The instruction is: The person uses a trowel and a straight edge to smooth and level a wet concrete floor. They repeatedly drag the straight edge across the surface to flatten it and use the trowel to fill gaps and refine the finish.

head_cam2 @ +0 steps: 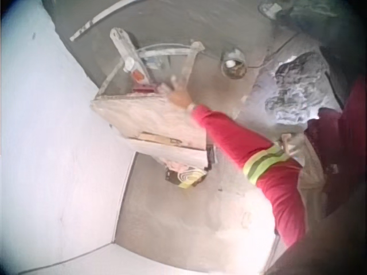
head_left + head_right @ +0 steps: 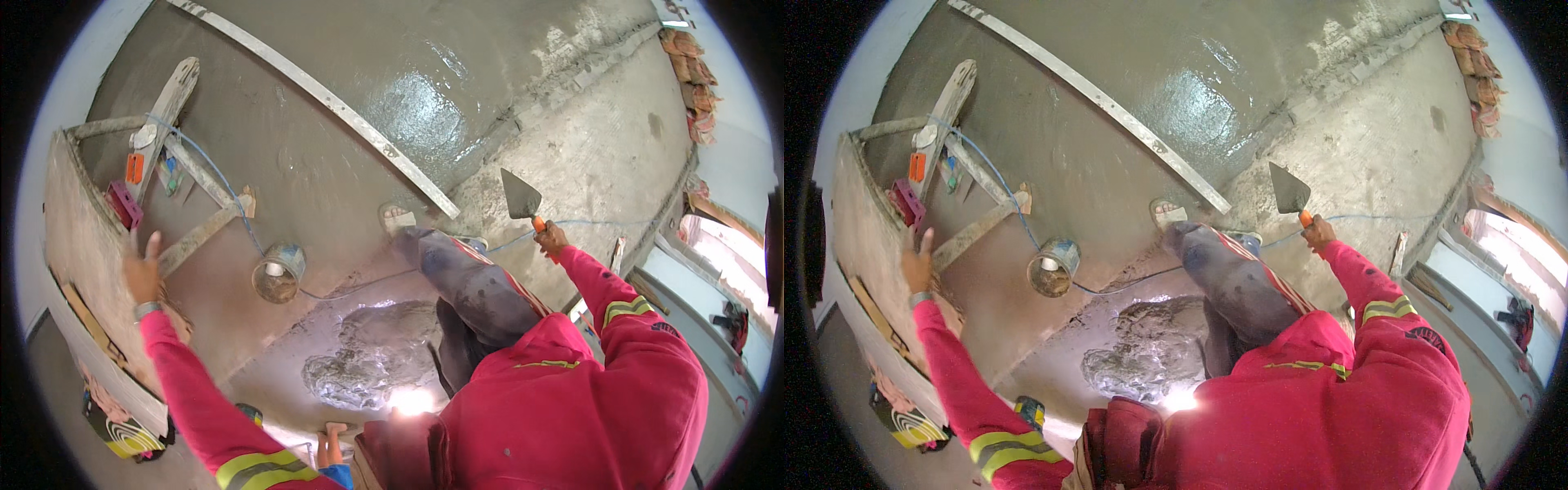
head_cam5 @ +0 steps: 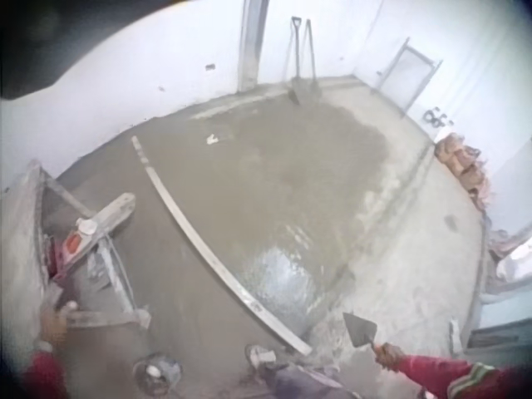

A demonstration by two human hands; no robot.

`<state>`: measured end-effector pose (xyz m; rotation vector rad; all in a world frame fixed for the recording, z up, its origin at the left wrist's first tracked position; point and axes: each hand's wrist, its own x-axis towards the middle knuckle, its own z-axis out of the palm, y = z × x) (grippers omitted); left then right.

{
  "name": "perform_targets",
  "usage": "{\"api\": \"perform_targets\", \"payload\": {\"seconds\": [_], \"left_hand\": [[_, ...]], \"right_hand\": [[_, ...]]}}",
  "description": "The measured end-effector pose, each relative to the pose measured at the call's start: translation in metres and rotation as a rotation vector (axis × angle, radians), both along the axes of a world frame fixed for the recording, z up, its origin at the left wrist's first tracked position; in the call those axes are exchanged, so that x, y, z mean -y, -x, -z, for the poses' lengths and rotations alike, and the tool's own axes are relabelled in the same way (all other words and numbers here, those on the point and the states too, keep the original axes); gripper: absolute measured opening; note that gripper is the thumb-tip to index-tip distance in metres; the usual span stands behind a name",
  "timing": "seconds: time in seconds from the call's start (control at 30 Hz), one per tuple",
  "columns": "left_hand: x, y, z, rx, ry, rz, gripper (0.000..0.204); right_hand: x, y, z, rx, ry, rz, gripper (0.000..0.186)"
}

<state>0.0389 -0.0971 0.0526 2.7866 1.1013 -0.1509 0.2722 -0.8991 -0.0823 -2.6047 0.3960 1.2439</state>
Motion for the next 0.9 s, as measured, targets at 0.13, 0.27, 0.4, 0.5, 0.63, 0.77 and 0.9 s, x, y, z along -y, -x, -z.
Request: {"api": "perform_targets", "payload": {"seconds": [0.13,0.27,0.4,0.5,0.63,0.77,0.9], "left_hand": [[0.165,0.019,0.039,0.129,0.077,0.031,0.055],[0.318,0.063,0.091,0.176,0.362,-0.177,0.043],[0.439,0.118,0.124,0.157,0.412,-0.369,0.041],[0.509,0.142,0.146,0.032,0.555,-0.482,0.041],[0.577,0.136,0.175,0.049,0.728,-0.569,0.046],[0.614,0.079,0.192,0.113,0.715,-0.572,0.055],[0.625,-0.01,0.24,-0.035,0.464,-0.627,0.065]], "right_hand": [[0.069,0.005,0.018,-0.223,-0.018,0.096,0.029],[0.128,-0.004,0.033,-0.31,0.013,0.035,0.027],[0.16,-0.014,0.013,-0.258,-0.029,0.105,0.024],[0.177,-0.044,0.007,-0.224,-0.011,0.105,0.025],[0.182,-0.108,0.015,-0.094,-0.027,-0.014,0.026],[0.168,-0.176,0.049,0.04,-0.1,-0.064,0.029],[0.137,-0.255,0.142,0.08,-0.297,-0.18,0.027]]}}
